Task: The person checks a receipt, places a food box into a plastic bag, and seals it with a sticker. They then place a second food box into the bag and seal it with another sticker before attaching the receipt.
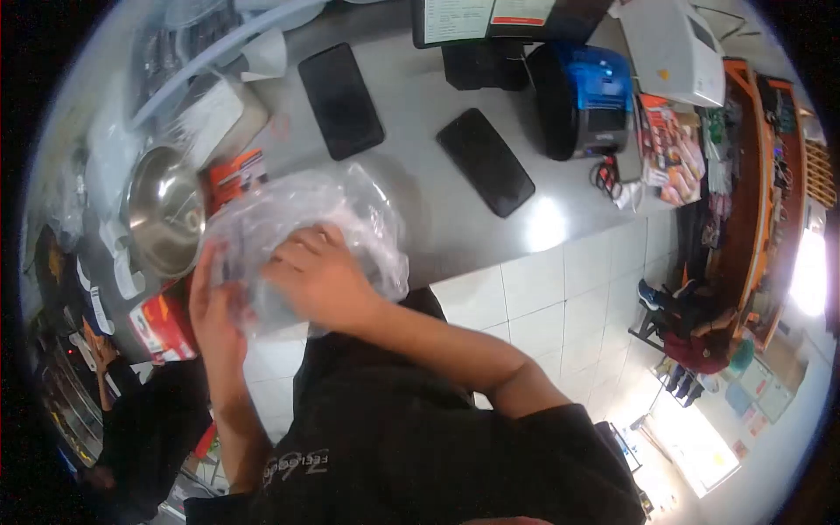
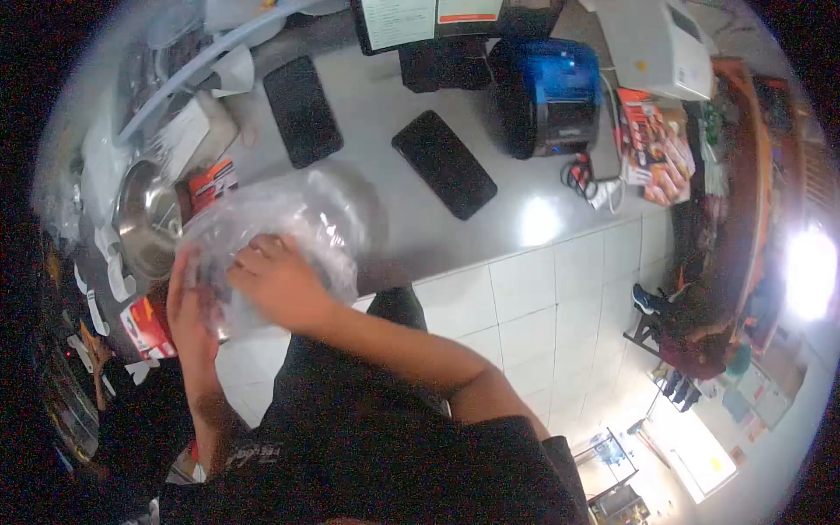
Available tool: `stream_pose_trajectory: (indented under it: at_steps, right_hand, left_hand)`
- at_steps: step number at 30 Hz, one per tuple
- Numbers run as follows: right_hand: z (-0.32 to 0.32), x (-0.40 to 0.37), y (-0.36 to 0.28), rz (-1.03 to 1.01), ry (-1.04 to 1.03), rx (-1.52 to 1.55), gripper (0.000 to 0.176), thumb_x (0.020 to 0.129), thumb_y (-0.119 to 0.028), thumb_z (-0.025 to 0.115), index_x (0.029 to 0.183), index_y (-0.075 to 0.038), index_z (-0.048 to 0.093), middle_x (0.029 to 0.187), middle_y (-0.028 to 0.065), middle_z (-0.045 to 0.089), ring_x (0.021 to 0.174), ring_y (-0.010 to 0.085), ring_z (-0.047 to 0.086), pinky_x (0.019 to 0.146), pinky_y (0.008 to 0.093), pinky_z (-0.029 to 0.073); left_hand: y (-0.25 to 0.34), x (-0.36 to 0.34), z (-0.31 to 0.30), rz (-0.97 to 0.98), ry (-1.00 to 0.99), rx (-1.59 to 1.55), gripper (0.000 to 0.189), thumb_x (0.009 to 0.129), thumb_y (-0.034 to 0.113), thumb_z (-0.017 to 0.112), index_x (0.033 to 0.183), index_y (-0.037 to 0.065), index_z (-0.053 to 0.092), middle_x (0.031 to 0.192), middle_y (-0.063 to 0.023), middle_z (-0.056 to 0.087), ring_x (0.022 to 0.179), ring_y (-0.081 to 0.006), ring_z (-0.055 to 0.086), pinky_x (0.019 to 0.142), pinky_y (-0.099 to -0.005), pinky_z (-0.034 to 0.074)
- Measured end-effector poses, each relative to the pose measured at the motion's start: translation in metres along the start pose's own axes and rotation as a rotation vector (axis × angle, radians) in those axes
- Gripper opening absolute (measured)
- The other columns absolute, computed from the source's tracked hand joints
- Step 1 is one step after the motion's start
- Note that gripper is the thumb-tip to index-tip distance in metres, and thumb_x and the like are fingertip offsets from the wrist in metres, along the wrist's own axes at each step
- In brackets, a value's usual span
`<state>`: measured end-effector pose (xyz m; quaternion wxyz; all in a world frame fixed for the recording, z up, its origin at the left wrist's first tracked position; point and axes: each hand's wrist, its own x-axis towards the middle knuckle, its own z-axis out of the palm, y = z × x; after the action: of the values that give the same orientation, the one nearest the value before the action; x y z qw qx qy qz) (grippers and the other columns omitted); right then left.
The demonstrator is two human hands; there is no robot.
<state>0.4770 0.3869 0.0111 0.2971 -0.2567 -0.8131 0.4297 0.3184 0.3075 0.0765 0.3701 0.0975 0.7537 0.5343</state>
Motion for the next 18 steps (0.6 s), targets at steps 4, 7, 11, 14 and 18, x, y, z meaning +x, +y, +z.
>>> stream_pose_trajectory:
  at_steps: [4, 7, 11, 14, 18]
  right_hand:
    - [-0.007, 0.005, 0.012, 0.255, -0.172, 0.325, 0.029, 0.083, -0.016, 0.07, 0.111, -0.008, 0.07, 0.127, 0.0133, 0.068, 0.122, 0.0391, 0.062, 0.109, 0.0648, 0.038]
    - [-0.019, 0.017, 0.02, -0.095, 0.102, -0.115, 0.048, 0.086, -0.018, 0.069, 0.133, -0.009, 0.064, 0.127, 0.0173, 0.068, 0.11, 0.0367, 0.07, 0.095, 0.0545, 0.056]
    - [-0.011, 0.02, 0.026, 0.381, -0.603, 0.1, 0.048, 0.087, -0.017, 0.069, 0.134, -0.01, 0.064, 0.136, 0.018, 0.064, 0.111, 0.0341, 0.07, 0.087, 0.0495, 0.06]
    - [-0.009, 0.01, 0.023, 0.143, -0.262, -0.013, 0.04, 0.089, -0.015, 0.07, 0.129, -0.01, 0.068, 0.135, 0.0177, 0.063, 0.111, 0.0335, 0.07, 0.091, 0.0482, 0.059]
    - [-0.028, 0.021, 0.005, -0.104, -0.05, -0.087, 0.029, 0.088, -0.007, 0.072, 0.117, -0.008, 0.072, 0.129, 0.0138, 0.067, 0.11, 0.0331, 0.07, 0.1, 0.048, 0.055]
  left_hand:
    - [-0.011, 0.005, -0.004, -0.004, -0.021, 0.111, 0.069, 0.087, 0.0, 0.051, 0.155, 0.003, 0.047, 0.123, -0.0077, 0.068, 0.056, -0.0033, 0.047, 0.046, -0.0188, 0.039]
    - [-0.014, 0.006, -0.004, -0.032, 0.073, 0.17, 0.069, 0.086, 0.0, 0.051, 0.154, 0.001, 0.047, 0.129, -0.0096, 0.067, 0.053, -0.003, 0.045, 0.045, -0.0181, 0.037]
    - [-0.017, 0.0, -0.012, -0.028, 0.004, 0.219, 0.069, 0.085, -0.001, 0.051, 0.154, 0.001, 0.048, 0.148, -0.0112, 0.059, 0.054, -0.0049, 0.049, 0.046, -0.0208, 0.04]
    - [-0.025, -0.001, -0.022, 0.064, -0.065, 0.262, 0.069, 0.085, -0.003, 0.05, 0.153, 0.003, 0.05, 0.144, -0.0109, 0.061, 0.061, -0.0076, 0.058, 0.051, -0.0232, 0.047]
    - [-0.019, -0.015, -0.01, -0.011, -0.147, 0.205, 0.068, 0.086, -0.005, 0.051, 0.153, 0.01, 0.053, 0.135, -0.0104, 0.063, 0.068, -0.007, 0.062, 0.056, -0.0246, 0.05]
